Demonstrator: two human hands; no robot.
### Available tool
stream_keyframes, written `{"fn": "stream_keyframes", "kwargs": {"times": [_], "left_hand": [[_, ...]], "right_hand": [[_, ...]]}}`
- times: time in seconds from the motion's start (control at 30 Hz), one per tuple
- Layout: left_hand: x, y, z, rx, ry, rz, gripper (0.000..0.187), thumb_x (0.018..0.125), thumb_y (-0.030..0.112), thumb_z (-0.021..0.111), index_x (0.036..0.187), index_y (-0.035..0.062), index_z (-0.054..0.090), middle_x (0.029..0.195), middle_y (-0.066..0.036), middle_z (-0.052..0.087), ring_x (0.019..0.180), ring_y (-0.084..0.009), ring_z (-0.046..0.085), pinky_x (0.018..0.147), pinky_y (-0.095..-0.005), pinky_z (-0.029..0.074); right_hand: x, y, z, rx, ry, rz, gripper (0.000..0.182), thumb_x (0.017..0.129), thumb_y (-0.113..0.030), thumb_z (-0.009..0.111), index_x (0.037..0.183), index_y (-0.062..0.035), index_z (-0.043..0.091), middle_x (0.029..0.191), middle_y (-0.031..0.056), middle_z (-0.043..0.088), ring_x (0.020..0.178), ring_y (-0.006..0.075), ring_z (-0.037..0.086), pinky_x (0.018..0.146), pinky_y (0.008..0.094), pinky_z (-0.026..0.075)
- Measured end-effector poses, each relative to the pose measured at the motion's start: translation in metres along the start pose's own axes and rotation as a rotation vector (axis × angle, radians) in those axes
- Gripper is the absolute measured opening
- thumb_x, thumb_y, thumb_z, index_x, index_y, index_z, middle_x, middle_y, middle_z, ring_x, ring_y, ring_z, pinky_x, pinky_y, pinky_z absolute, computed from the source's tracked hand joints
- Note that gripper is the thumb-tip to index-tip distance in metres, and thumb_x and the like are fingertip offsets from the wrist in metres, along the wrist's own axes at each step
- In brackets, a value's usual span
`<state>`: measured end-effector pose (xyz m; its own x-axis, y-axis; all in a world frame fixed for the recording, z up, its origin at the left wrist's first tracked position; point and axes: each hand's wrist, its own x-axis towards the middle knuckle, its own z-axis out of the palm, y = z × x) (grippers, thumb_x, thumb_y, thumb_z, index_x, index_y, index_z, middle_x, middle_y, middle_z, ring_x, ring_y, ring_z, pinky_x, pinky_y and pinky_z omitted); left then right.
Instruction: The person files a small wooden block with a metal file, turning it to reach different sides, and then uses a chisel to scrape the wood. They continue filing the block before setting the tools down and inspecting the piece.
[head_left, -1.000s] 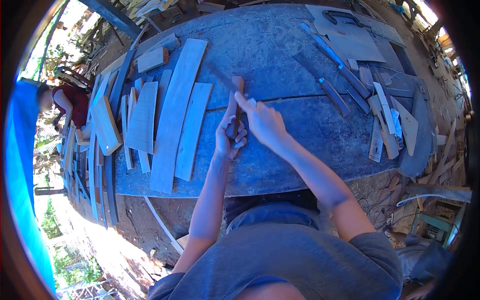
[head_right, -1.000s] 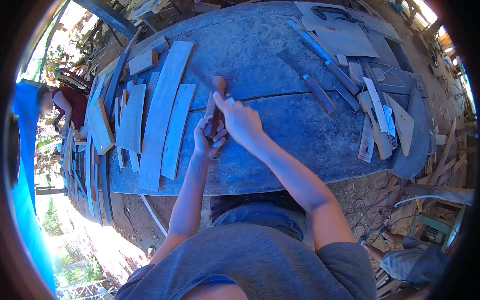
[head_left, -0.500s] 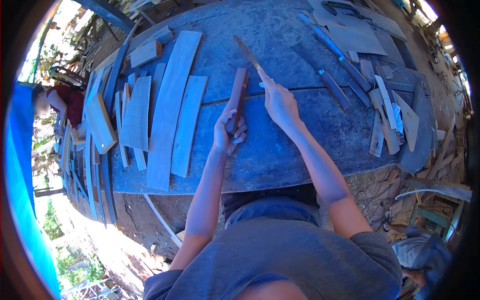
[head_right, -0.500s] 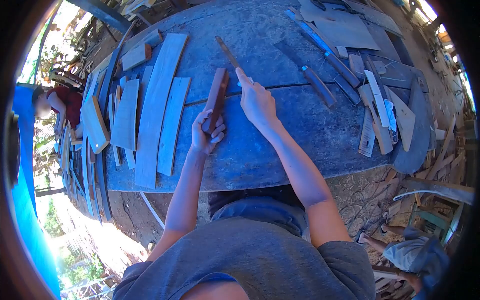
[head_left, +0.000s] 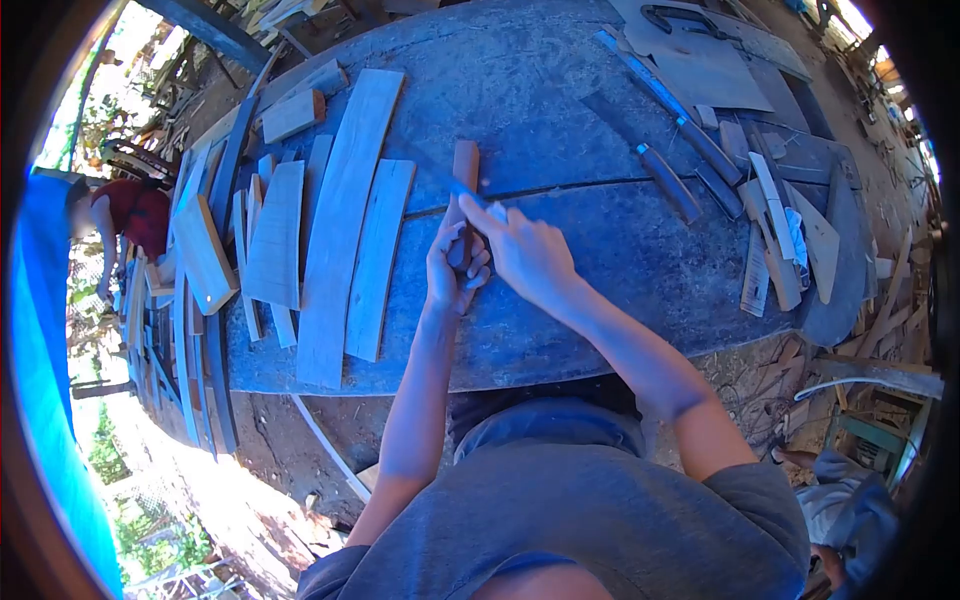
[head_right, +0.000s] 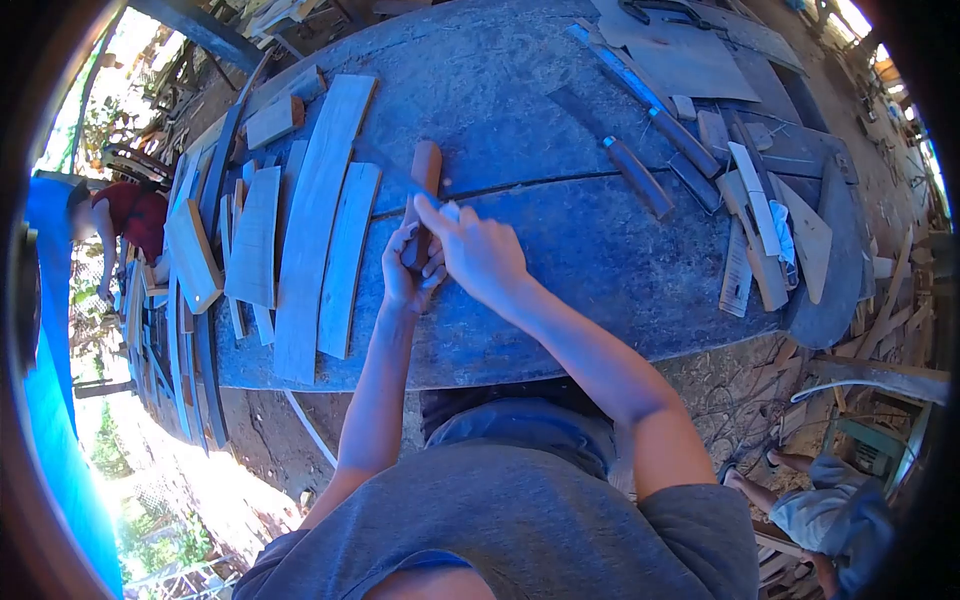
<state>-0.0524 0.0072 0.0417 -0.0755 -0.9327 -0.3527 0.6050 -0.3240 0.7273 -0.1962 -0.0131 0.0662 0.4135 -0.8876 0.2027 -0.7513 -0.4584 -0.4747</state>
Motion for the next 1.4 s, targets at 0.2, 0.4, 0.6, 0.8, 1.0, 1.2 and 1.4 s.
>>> {"fn": "stream_keyframes", "kwargs": {"times": [0.2, 0.4, 0.6, 0.8, 1.0, 1.2, 1.4], "left_hand": [[0.004, -0.003, 0.001, 0.067, 0.005, 0.005, 0.025, 0.095, 0.032, 0.048, 0.105, 0.0091, 0.046, 0.067, -0.002, 0.044, 0.050, -0.0087, 0.040, 0.038, -0.0214, 0.030], [0.004, -0.004, -0.009, -0.006, -0.010, -0.029, 0.030, 0.095, 0.035, 0.049, 0.086, 0.0059, 0.046, 0.067, -0.002, 0.045, 0.050, -0.0090, 0.040, 0.037, -0.0216, 0.030], [0.008, -0.007, -0.012, -0.024, -0.031, -0.053, 0.034, 0.094, 0.036, 0.050, 0.085, 0.0041, 0.047, 0.068, -0.003, 0.046, 0.051, -0.0098, 0.040, 0.037, -0.0221, 0.030], [0.003, -0.004, -0.008, -0.051, 0.028, -0.036, 0.031, 0.093, 0.033, 0.051, 0.081, 0.0049, 0.046, 0.065, -0.003, 0.044, 0.049, -0.0102, 0.039, 0.036, -0.0226, 0.030], [0.004, -0.004, -0.003, -0.020, 0.031, -0.042, 0.028, 0.093, 0.032, 0.052, 0.084, 0.0058, 0.046, 0.065, -0.003, 0.045, 0.049, -0.0100, 0.040, 0.036, -0.0225, 0.031], [0.003, -0.004, -0.006, -0.026, 0.004, -0.035, 0.026, 0.094, 0.032, 0.051, 0.094, 0.0065, 0.047, 0.068, -0.003, 0.046, 0.050, -0.0097, 0.041, 0.037, -0.0218, 0.031], [-0.003, -0.004, 0.003, 0.082, -0.009, 0.020, 0.036, 0.095, 0.028, 0.050, 0.127, 0.0131, 0.043, 0.067, -0.002, 0.045, 0.050, -0.0091, 0.040, 0.038, -0.0232, 0.031]], "right_hand": [[0.044, 0.018, 0.002, 0.005, -0.028, 0.080, 0.052, 0.091, -0.012, 0.048, 0.142, -0.0203, 0.044, 0.097, 0.0192, 0.067, 0.078, 0.0377, 0.069, 0.064, 0.0460, 0.056], [0.016, 0.002, -0.003, 0.016, -0.008, 0.066, 0.050, 0.092, -0.011, 0.045, 0.141, -0.0206, 0.044, 0.107, 0.0207, 0.066, 0.082, 0.0383, 0.069, 0.066, 0.0471, 0.057], [0.054, 0.019, 0.005, 0.035, 0.005, 0.047, 0.048, 0.093, -0.011, 0.044, 0.140, -0.0199, 0.047, 0.106, 0.0183, 0.067, 0.085, 0.0395, 0.068, 0.067, 0.0472, 0.057], [0.018, -0.001, -0.008, -0.041, -0.113, 0.095, 0.046, 0.093, -0.010, 0.043, 0.138, -0.0183, 0.049, 0.100, 0.0187, 0.067, 0.082, 0.0393, 0.068, 0.069, 0.0467, 0.057], [0.058, 0.019, 0.012, 0.056, 0.098, 0.043, 0.046, 0.093, -0.010, 0.043, 0.139, -0.0187, 0.049, 0.099, 0.0195, 0.068, 0.081, 0.0388, 0.069, 0.067, 0.0469, 0.057], [0.020, 0.003, -0.006, 0.014, -0.051, 0.091, 0.049, 0.093, -0.010, 0.042, 0.141, -0.0196, 0.044, 0.102, 0.0198, 0.067, 0.083, 0.0408, 0.068, 0.070, 0.0486, 0.055], [0.077, 0.041, 0.005, 0.067, 0.001, 0.185, 0.049, 0.093, -0.010, 0.043, 0.141, -0.0198, 0.045, 0.104, 0.0211, 0.066, 0.091, 0.0393, 0.067, 0.074, 0.0487, 0.055]]}}
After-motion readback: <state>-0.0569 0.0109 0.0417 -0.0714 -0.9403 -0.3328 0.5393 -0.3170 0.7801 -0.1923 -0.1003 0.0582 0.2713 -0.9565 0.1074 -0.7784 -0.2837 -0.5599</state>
